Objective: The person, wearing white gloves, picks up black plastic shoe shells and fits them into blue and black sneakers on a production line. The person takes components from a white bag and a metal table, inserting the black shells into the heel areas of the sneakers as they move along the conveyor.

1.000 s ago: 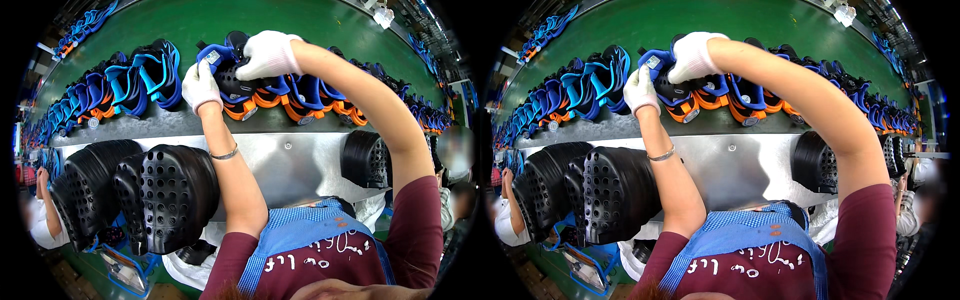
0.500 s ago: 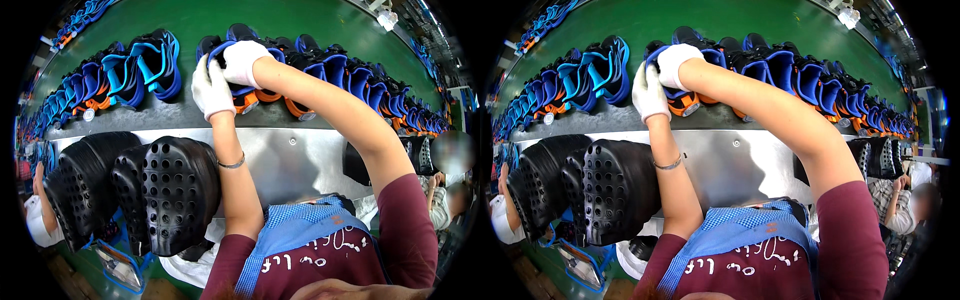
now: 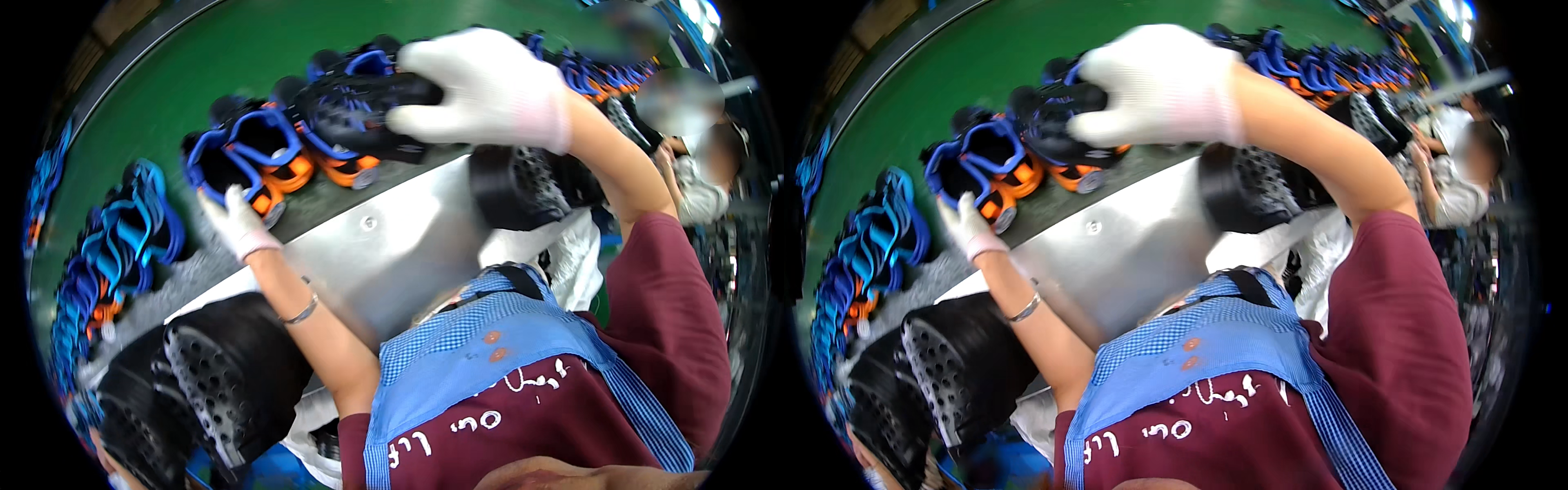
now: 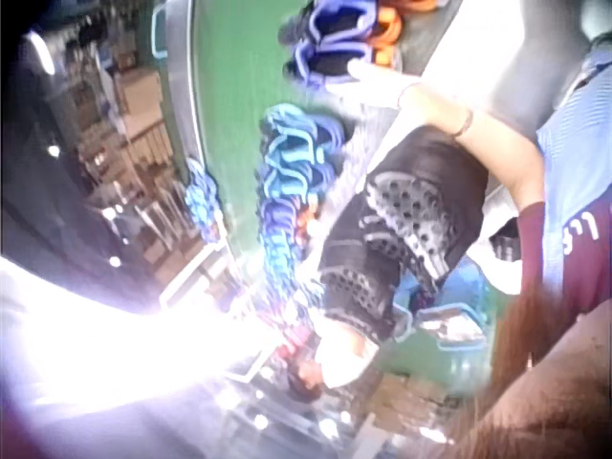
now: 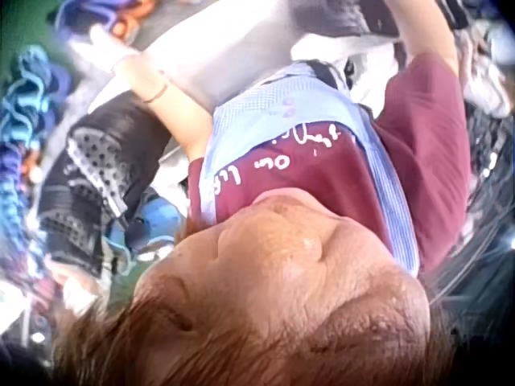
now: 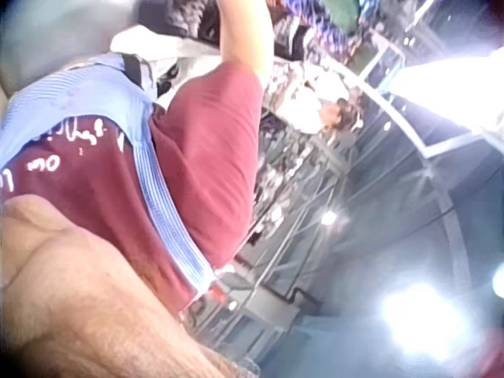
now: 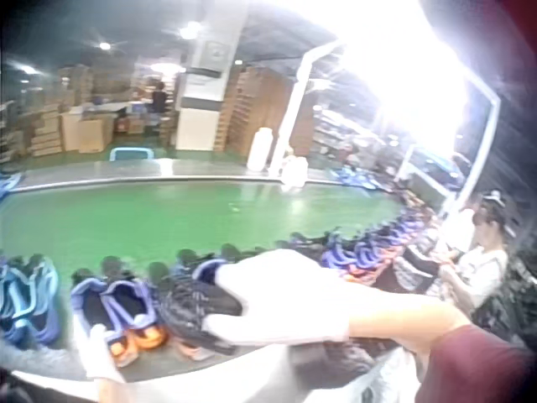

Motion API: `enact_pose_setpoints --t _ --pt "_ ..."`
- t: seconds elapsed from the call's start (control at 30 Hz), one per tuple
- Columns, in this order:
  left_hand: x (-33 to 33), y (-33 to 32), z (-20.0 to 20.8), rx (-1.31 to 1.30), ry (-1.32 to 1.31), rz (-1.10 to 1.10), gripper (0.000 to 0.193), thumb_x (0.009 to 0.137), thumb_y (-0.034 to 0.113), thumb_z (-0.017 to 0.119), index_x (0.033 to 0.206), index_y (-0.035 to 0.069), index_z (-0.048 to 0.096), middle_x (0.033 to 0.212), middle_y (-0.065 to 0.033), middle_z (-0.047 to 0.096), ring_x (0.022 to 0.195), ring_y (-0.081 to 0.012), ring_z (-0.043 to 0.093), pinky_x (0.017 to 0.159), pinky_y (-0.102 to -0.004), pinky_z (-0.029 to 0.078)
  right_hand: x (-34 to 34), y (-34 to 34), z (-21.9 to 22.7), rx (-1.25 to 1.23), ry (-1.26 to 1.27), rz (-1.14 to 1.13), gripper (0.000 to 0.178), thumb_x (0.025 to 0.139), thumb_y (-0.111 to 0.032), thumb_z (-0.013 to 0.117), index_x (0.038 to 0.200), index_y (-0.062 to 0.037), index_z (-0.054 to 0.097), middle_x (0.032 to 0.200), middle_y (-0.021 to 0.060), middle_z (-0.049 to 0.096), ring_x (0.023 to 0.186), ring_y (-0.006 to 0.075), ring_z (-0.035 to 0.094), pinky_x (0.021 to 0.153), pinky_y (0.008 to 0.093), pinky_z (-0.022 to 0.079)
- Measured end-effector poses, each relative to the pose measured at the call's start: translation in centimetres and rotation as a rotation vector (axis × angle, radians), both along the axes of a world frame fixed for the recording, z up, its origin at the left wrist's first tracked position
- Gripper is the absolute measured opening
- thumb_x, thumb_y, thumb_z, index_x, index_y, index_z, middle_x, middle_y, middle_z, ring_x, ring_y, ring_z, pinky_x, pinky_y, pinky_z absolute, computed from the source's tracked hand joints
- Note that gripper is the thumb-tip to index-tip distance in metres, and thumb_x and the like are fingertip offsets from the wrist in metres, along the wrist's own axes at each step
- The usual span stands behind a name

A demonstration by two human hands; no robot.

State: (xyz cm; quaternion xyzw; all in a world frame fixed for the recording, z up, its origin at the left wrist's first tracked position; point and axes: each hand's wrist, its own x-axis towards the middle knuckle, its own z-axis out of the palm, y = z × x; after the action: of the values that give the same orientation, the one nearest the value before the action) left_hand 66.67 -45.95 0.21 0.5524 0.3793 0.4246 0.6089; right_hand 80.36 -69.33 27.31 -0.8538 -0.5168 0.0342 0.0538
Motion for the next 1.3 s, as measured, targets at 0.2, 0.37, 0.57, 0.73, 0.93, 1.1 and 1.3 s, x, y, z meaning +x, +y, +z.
enact_pose_setpoints --t 0.2,0.37,0.57,0.73,0.93,1.1,1.3 --pt "2.7 -1.3 2.6 0.014 0.254 -0.015 0.061 0.084 0.008 0.052 0.143 -0.002 0.042 0.128 -0.0168 0.059 0.100 -0.0211 0.062 0.090 -0.0319 0.049 -3.9 -19.3 1.9 -0.018 -0.100 -0.514 0.035 0.075 -0.033 0.070 0.082 0.0001 0.063 0.071 0.0191 0.061 0.068 0.0350 0.065 0.062 0.0406 0.052" --pt "3.9 -3.2 2.8 0.031 0.135 -0.013 0.061 0.088 0.012 0.053 0.145 -0.001 0.040 0.132 -0.0123 0.056 0.108 -0.0220 0.057 0.098 -0.0326 0.043 -6.0 -23.4 -3.0 -0.200 0.032 -0.691 0.046 0.078 -0.044 0.068 0.083 0.0006 0.060 0.078 0.0206 0.064 0.076 0.0369 0.066 0.069 0.0438 0.053" --pt "3.0 -2.8 1.3 -0.044 0.283 -0.011 0.060 0.099 0.033 0.051 0.145 -0.005 0.039 0.141 -0.0179 0.050 0.121 -0.0275 0.053 0.106 -0.0346 0.038 -6.4 -25.0 -5.3 -0.279 0.108 -0.722 0.056 0.081 -0.055 0.062 0.096 -0.0011 0.063 0.087 0.0188 0.068 0.083 0.0354 0.068 0.075 0.0418 0.056" --pt "0.7 -2.8 -2.2 0.164 0.232 0.114 0.052 0.102 0.032 0.048 0.138 -0.006 0.046 0.123 -0.0176 0.060 0.098 -0.0246 0.059 0.088 -0.0322 0.048 -3.5 -30.9 -0.6 0.291 -0.163 -0.709 0.033 0.085 -0.036 0.066 0.102 -0.0077 0.067 0.085 0.0110 0.068 0.080 0.0293 0.068 0.072 0.0395 0.054" --pt "-0.8 -3.6 -0.6 0.254 0.387 0.186 0.048 0.102 0.028 0.053 0.140 0.001 0.047 0.129 -0.0167 0.059 0.110 -0.0245 0.060 0.096 -0.0332 0.047 4.2 -42.4 0.3 -0.043 -0.515 -0.703 0.045 0.082 -0.018 0.066 0.126 -0.0102 0.056 0.115 0.0148 0.061 0.097 0.0302 0.063 0.086 0.0381 0.051" --pt "-0.7 -5.4 2.7 0.118 0.227 0.149 0.044 0.102 0.026 0.053 0.140 0.005 0.050 0.134 -0.0158 0.056 0.118 -0.0252 0.057 0.102 -0.0348 0.045 7.1 -44.1 -0.7 -0.022 -0.191 -0.670 0.046 0.078 -0.012 0.067 0.121 -0.0046 0.054 0.106 0.0156 0.061 0.089 0.0286 0.063 0.082 0.0376 0.052" --pt "-0.1 -5.9 2.8 0.117 0.166 0.059 0.041 0.102 0.022 0.052 0.139 0.004 0.051 0.132 -0.0145 0.057 0.115 -0.0231 0.058 0.099 -0.0345 0.047 7.2 -44.4 0.8 0.019 -0.123 -0.630 0.033 0.074 -0.016 0.068 0.100 -0.0026 0.055 0.091 0.0121 0.057 0.088 0.0277 0.058 0.081 0.0365 0.049"
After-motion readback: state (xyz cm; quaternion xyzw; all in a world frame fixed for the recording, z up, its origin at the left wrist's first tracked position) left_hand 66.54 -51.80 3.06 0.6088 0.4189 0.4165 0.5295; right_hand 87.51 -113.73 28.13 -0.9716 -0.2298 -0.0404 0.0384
